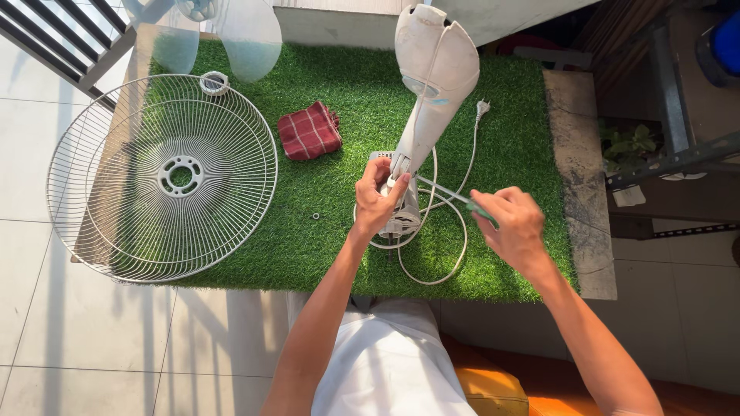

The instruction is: The person uses a screwdriver to tighten screws on the neck and base of a white electric fan. The fan cage and blades are placed nearby on a green mat. The person rotates the fan to access different screw locations and continues tightening throughout the clip.

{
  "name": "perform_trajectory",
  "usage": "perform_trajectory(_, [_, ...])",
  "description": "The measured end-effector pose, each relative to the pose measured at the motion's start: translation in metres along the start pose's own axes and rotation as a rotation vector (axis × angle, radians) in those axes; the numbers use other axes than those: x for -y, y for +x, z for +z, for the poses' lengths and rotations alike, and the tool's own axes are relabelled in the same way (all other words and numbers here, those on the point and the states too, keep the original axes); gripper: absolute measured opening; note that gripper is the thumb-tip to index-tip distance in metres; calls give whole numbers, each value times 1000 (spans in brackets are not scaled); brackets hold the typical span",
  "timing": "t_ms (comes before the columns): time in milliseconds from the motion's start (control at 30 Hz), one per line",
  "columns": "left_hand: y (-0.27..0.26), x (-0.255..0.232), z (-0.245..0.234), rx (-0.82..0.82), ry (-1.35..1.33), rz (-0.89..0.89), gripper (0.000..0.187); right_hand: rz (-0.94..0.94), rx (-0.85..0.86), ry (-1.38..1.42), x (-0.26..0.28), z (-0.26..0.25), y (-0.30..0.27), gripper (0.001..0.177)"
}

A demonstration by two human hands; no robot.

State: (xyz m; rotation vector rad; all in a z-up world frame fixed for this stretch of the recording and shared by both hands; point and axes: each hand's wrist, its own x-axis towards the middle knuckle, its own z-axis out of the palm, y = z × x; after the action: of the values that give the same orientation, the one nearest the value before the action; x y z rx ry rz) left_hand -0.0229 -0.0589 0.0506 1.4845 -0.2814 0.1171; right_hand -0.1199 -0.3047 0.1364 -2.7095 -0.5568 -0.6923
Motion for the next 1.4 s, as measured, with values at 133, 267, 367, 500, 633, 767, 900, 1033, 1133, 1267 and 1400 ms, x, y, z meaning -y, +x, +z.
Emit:
perform_trajectory(133, [1,0,1,4,0,6,35,-101,-95,-188,5,-3,3,38])
perform_trajectory(267, [1,-1,0,5,-1,30,35,49,81,54,4,-3,4,41])
perform_trajectory(367, [1,-1,0,-18,-18,14,40,83,138,209,2,-5,2,41])
perform_trajectory(500, [0,0,-1,-4,10,26,36,120,161,174,0,-7,0,33])
perform_trajectory(633, [0,1,0,-2,5,38,37,-44,-24,-57,1,-5,2,19])
perform_trajectory(767, [1,1,2,2,-1,30,36,56,103,-35,3,-2,3,29])
perform_trajectory(900, [0,3,2,2,-25,14,37,121,159,84,5,-1,-2,48])
perform_trajectory(1033, [0,4,3,15,-25,13,36,-37,-14,-73,0,4,-4,31])
perform_trajectory(1133, [-1,5,4,27,-16,28,35,-49,-62,-222,-4,9,-7,28])
perform_trajectory(1267, [0,4,4,25,-34,1,34,21,43,-41,-10,12,-6,45])
perform_trajectory(1400, [-1,3,1,26,-81,19,31,-23,31,48,-5,14,-7,42])
